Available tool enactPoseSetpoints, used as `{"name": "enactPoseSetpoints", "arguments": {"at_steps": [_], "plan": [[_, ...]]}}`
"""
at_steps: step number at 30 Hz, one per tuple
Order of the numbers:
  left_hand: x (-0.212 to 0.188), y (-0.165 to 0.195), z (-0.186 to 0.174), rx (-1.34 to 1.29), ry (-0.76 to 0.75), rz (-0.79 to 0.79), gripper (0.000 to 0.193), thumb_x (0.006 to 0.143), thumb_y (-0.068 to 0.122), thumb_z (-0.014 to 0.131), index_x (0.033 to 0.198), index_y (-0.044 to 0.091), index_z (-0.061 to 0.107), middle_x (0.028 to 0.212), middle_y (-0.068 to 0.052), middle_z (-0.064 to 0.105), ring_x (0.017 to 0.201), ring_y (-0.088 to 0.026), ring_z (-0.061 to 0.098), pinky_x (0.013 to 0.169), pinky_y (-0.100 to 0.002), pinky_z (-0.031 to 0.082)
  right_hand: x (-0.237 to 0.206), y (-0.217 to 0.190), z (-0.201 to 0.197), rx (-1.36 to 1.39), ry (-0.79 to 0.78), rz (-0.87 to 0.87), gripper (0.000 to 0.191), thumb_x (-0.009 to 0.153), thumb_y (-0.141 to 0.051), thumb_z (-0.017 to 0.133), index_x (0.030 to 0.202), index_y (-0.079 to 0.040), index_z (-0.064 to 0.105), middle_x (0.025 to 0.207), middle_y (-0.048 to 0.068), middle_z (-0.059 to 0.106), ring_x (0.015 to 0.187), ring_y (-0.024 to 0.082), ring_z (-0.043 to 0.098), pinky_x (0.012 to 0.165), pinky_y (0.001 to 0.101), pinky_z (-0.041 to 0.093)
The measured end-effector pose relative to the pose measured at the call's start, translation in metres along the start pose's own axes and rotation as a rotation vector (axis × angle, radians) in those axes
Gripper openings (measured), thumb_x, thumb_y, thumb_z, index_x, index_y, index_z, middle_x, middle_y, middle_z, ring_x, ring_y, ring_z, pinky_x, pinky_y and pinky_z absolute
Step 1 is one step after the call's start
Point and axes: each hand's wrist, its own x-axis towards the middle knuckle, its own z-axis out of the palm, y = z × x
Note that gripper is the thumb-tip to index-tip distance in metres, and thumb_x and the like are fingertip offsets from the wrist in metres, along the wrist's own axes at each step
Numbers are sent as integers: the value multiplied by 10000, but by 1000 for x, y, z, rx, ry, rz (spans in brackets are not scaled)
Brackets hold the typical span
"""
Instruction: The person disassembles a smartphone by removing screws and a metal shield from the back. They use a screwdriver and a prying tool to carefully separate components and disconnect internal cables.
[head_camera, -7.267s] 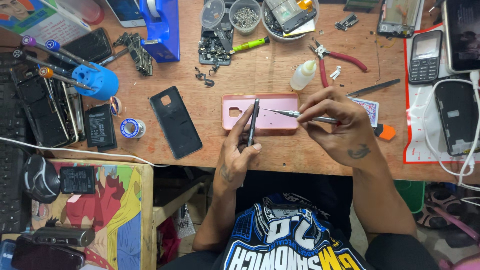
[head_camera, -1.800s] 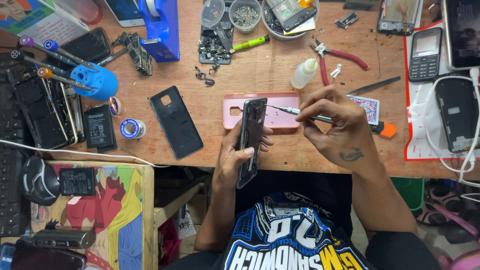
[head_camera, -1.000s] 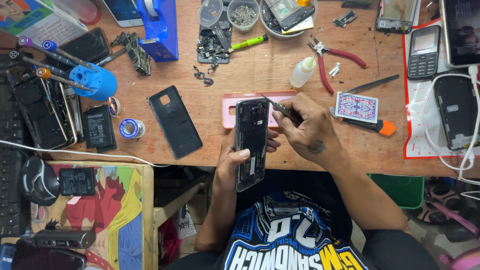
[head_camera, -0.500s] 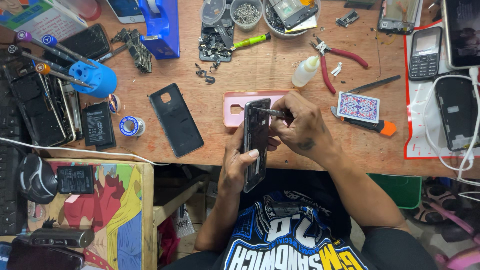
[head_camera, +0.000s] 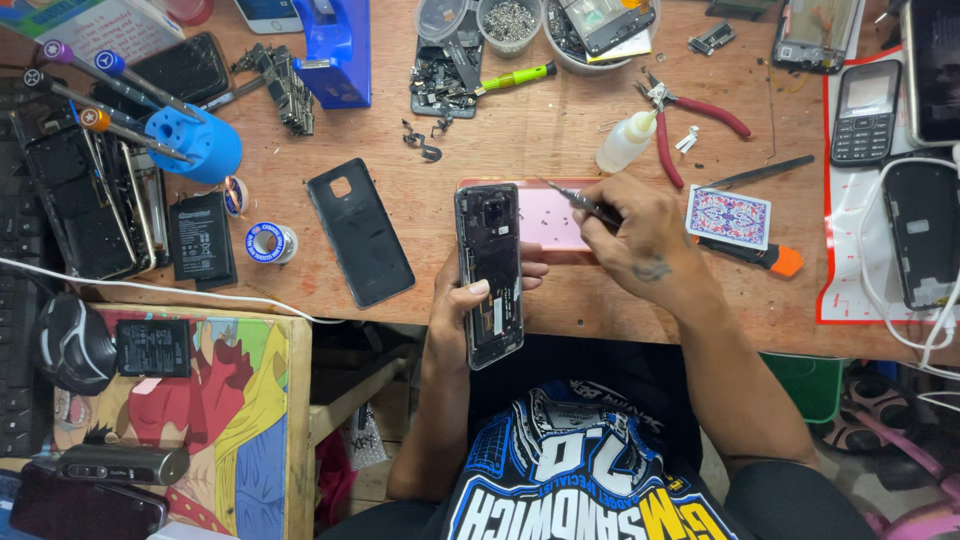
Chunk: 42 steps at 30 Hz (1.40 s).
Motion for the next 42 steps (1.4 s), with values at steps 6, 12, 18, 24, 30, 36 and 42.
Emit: {"name": "enactPoseSetpoints", "arguments": {"at_steps": [6, 12, 18, 24, 30, 36, 42], "plan": [[-3, 2, 6, -179, -40, -64, 742, 851, 280, 558, 1448, -140, 428, 1279, -354, 602, 1114, -380, 688, 1002, -453, 575, -21, -25, -26, 107, 92, -193, 313, 954, -68, 737, 1253, 13, 688, 951, 136, 739, 846, 167, 732, 700, 297, 563], [-2, 4, 5, -110, -89, -49, 747, 853, 288, 579, 1449, -142, 444, 1318, -349, 591, 1102, -352, 680, 955, -419, 581, -29, -36, -33, 105, 142, -186, 164, 924, -95, 815, 1045, -12, 740, 873, 91, 748, 715, 95, 681, 608, 246, 519], [-1, 3, 5, -82, -90, -47, 742, 848, 303, 610, 1432, -128, 454, 1306, -334, 594, 1088, -333, 682, 930, -404, 590, -27, -36, -31, 78, 128, -104, 145, 899, -97, 813, 983, -3, 741, 789, 85, 737, 656, 98, 671, 568, 246, 504], [-2, 2, 6, -77, -89, -45, 736, 849, 309, 613, 1426, -121, 461, 1311, -330, 595, 1091, -328, 681, 930, -403, 590, -27, -35, -32, 107, 112, -104, 139, 900, -92, 803, 980, 0, 738, 795, 77, 739, 664, 89, 676, 569, 241, 509], [-1, 3, 6, -52, -90, -44, 726, 849, 315, 605, 1416, -122, 476, 1311, -325, 601, 1084, -322, 684, 925, -400, 591, -27, -34, -32, 80, 113, -90, 140, 885, -95, 813, 963, 0, 746, 763, 74, 729, 613, 91, 642, 536, 244, 485], [-2, 2, 6, -45, -74, -61, 747, 832, 299, 603, 1431, -126, 468, 1317, -326, 602, 1078, -310, 684, 921, -386, 589, -28, -32, -32, 84, 121, -117, 140, 900, -99, 810, 979, -8, 738, 800, 68, 733, 658, 82, 666, 563, 235, 505], [-2, -3, 4, -34, -67, -32, 761, 823, 276, 609, 1458, -109, 445, 1298, -305, 607, 1063, -290, 683, 907, -367, 591, -26, -33, -36, 76, 102, -147, 154, 867, -76, 823, 989, -6, 760, 813, 86, 712, 648, 127, 638, 551, 275, 476]]}}
